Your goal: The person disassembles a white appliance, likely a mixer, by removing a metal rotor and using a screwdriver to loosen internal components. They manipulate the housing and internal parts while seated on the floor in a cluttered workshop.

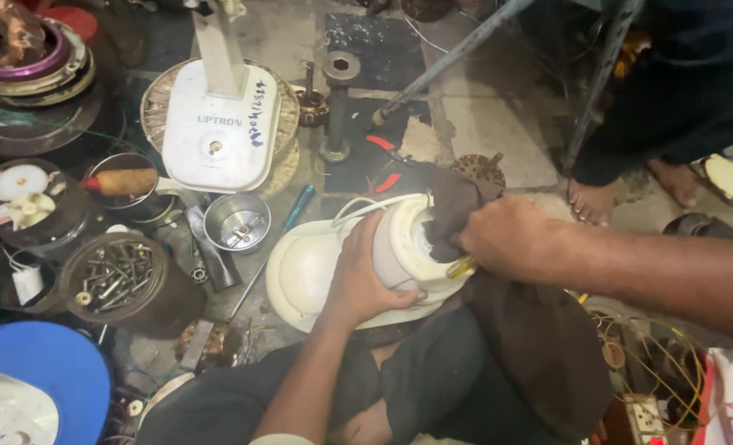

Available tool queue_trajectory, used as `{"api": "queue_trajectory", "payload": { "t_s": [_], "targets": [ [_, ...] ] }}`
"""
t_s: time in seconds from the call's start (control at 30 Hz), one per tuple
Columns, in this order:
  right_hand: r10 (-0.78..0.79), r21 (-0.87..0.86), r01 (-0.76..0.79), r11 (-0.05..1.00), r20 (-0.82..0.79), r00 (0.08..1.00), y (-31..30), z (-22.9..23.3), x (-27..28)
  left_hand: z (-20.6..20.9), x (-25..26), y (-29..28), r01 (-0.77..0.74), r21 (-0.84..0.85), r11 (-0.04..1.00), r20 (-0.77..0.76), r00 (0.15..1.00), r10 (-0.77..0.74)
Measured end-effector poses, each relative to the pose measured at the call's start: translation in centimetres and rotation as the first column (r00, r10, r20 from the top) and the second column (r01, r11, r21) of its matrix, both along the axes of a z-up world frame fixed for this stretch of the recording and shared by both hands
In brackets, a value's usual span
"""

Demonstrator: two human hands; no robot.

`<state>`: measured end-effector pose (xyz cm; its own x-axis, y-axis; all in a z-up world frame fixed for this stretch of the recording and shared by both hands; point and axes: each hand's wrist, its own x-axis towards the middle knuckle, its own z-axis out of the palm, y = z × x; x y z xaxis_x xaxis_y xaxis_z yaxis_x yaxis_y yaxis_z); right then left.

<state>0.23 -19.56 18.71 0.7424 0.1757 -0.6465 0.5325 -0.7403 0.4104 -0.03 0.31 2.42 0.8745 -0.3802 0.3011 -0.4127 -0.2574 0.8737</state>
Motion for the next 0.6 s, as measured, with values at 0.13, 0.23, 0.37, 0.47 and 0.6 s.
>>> {"api": "queue_trajectory", "payload": {
  "t_s": [0.13,0.23,0.37,0.47,0.6],
  "targets": [
    [-0.198,0.001,0.204,0.979,0.256,0.946,-0.7,3.4,0.8,-0.2,-0.1,0.2,-0.003,-0.008,1.0,-0.004,1.0,0.003],
    [-0.327,0.099,0.313,0.945,0.361,0.873,-2.6,6.6,0.8,-0.4,-0.1,0.0,0.001,0.001,1.0,0.01,1.0,-0.001],
    [-0.492,0.479,0.391,0.786,0.099,0.865,-3.5,5.7,0.3,-0.7,0.0,-0.1,-0.002,0.029,1.0,-0.01,1.0,0.002],
    [-0.343,0.54,0.273,0.796,0.03,0.939,-2.3,2.5,0.4,-0.6,-0.1,-0.1,0.004,0.032,0.999,-0.011,1.0,-0.003],
    [-0.16,0.216,0.175,0.961,-0.087,0.983,-0.7,0.5,1.3,-0.4,0.0,0.1,0.007,0.002,1.0,0.026,1.0,-0.007]
  ]
}}
